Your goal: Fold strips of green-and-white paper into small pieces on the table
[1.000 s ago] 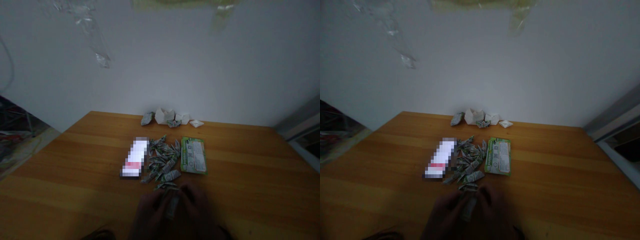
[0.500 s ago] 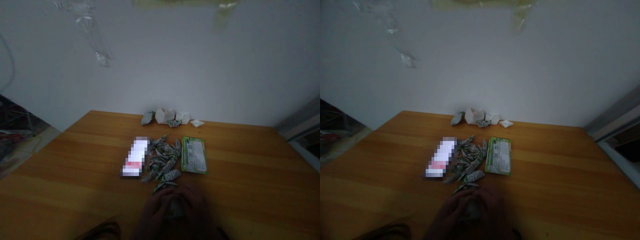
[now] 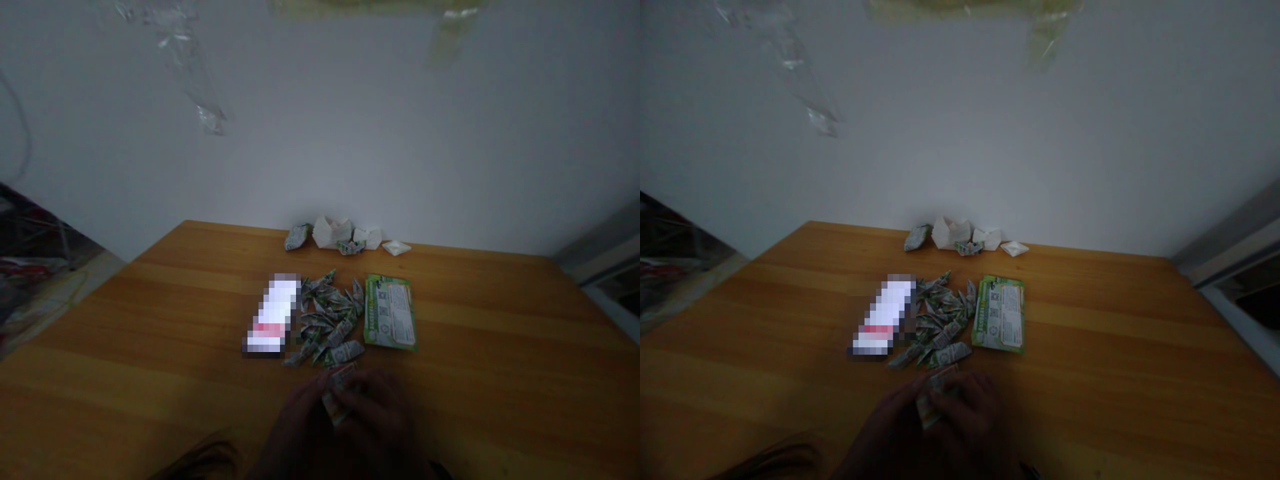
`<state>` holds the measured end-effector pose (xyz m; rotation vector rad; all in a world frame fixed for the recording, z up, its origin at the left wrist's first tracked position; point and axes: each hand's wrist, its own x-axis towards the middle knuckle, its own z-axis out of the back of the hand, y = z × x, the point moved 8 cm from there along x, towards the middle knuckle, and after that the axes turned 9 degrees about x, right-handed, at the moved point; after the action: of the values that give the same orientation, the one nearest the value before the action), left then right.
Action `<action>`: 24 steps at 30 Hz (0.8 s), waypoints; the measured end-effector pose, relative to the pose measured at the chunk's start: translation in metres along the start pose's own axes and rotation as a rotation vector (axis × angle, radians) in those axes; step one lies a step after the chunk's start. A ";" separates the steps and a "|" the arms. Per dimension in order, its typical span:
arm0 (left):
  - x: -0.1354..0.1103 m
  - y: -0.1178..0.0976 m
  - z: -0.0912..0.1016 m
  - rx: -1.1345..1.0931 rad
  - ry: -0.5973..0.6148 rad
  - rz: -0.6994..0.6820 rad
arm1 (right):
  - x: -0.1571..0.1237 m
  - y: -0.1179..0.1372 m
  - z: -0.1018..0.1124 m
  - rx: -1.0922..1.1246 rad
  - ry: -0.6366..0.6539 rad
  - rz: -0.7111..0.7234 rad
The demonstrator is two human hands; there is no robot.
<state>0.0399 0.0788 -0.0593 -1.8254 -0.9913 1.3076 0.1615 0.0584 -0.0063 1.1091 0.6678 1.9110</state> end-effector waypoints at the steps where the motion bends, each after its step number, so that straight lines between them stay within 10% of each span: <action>1: 0.000 0.000 0.002 0.021 -0.003 -0.018 | -0.001 -0.005 -0.001 0.066 0.011 -0.049; 7: -0.005 -0.002 0.017 0.204 -0.134 -0.083 | 0.001 -0.016 -0.005 0.356 0.046 -0.186; 24: -0.006 -0.010 -0.002 0.026 -0.034 -0.002 | 0.009 -0.005 -0.002 0.408 0.080 -0.279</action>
<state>0.0390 0.0785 -0.0472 -1.7877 -0.9900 1.3485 0.1591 0.0689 -0.0071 1.1166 1.2305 1.6248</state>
